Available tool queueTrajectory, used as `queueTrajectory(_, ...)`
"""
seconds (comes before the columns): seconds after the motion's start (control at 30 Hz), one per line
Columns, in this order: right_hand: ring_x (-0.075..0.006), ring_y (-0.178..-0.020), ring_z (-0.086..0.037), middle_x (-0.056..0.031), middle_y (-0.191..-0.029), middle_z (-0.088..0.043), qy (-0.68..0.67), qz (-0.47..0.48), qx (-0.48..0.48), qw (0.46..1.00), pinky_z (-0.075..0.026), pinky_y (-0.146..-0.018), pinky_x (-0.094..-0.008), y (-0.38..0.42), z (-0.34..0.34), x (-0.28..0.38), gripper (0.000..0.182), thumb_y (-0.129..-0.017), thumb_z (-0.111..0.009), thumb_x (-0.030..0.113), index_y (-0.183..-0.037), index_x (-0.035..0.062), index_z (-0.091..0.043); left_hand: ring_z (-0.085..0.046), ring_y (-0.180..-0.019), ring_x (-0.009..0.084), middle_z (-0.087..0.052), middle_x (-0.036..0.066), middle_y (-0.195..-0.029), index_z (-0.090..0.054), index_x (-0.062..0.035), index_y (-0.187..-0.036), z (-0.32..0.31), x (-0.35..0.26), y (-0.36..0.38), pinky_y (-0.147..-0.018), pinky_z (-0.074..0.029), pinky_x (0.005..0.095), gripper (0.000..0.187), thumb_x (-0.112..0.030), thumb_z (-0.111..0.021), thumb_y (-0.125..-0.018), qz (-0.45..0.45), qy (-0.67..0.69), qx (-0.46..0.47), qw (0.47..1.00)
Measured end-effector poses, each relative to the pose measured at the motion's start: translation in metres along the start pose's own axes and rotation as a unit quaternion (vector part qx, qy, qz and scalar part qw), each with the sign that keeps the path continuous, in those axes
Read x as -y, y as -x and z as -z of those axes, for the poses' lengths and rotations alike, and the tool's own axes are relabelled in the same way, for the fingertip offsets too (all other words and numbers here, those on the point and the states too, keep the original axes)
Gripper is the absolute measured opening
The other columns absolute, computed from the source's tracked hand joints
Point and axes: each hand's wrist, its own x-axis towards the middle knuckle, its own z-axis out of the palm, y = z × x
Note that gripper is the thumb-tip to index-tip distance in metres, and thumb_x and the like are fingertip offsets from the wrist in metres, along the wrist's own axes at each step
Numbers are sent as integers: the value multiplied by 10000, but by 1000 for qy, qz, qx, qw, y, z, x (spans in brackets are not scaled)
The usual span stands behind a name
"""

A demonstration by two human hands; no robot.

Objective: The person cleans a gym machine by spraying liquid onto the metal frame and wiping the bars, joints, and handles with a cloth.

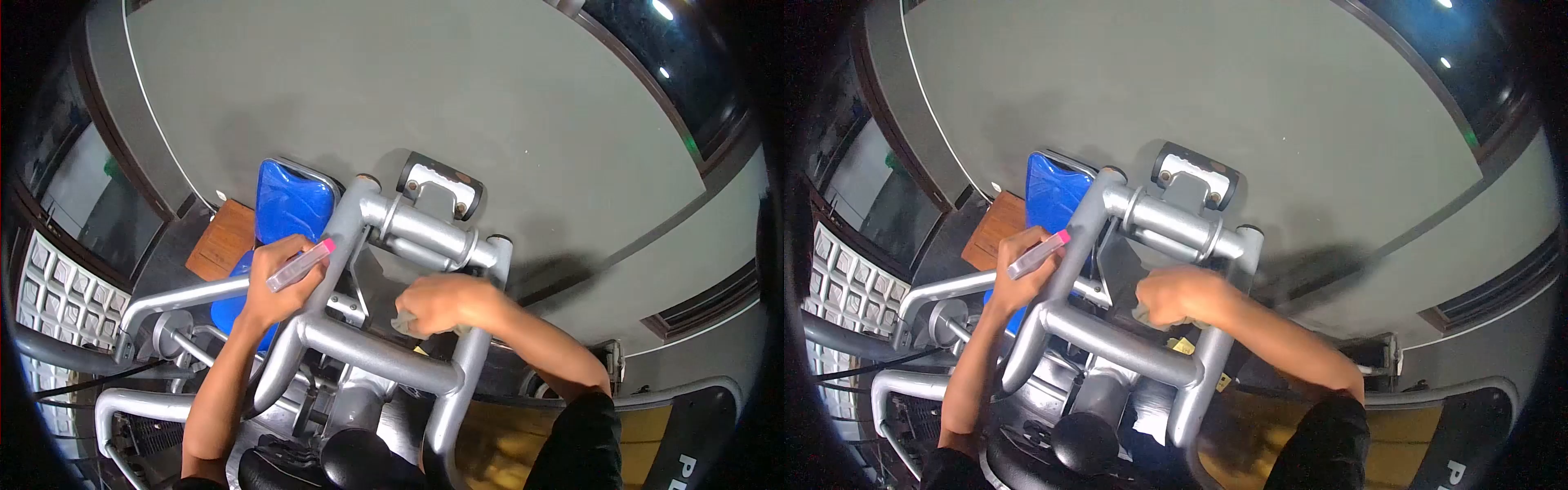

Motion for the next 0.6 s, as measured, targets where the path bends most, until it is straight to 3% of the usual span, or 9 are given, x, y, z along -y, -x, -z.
queueTrajectory(0.07, -387, -1023, -662, -204, -1049, -698, -79, 74, -149, 983, -523, -875, -475, 10, 10, -6, 281, -884, -662, 205, -1126, 64, -649, -648, -652, 170, -670, 108, -723, -686, -17, -809, 1, 2, 1, -613, -481, 302, 96, -113, -685, -803, 10, 7, -8, 1000)
queueTrajectory(0.13, -391, -1017, -655, -189, -1059, -672, -109, 102, -336, 930, -514, -871, -491, 8, 20, -5, 282, -876, -691, 176, -1120, 82, -584, -634, -644, 161, -671, 104, -722, -691, -15, -816, 3, 2, 0, -611, -474, 298, 107, -122, -688, -810, 22, -4, -5, 1000)
queueTrajectory(0.23, -397, -977, -665, -183, -1025, -671, -81, 30, -512, 855, -531, -841, -488, -13, 40, 3, 322, -847, -712, 154, -1137, 91, -587, -596, -634, 130, -658, 88, -704, -695, -14, -823, 3, 2, 1, -603, -460, 289, 123, -137, -691, -819, 55, 25, -11, 998)
queueTrajectory(0.47, -388, -934, -685, -188, -993, -679, 39, -129, -566, 813, -568, -760, -486, -104, 57, 20, 302, -813, -646, 51, -1110, 12, -605, -532, -629, 79, -620, 54, -659, -693, -8, -825, 1, 6, 1, -586, -439, 282, 145, -153, -692, -831, 83, 59, -8, 995)
queueTrajectory(0.53, -327, -932, -713, -142, -963, -691, 87, -156, -602, 778, -595, -686, -406, -115, 64, 22, 184, -823, -649, 76, -1000, 28, -667, -515, -618, 72, -599, 48, -638, -678, -4, -806, 1, 4, 0, -576, -429, 283, 151, -153, -691, -829, 67, 63, -22, 996)
queueTrajectory(0.6, -323, -930, -715, -141, -957, -696, 94, -166, -602, 775, -594, -694, -402, -120, 70, 22, 162, -830, -639, 83, -978, 31, -680, -502, -615, 66, -586, 39, -630, -668, -3, -792, 1, 7, -1, -566, -415, 277, 161, -157, -693, -831, 68, 72, -33, 995)
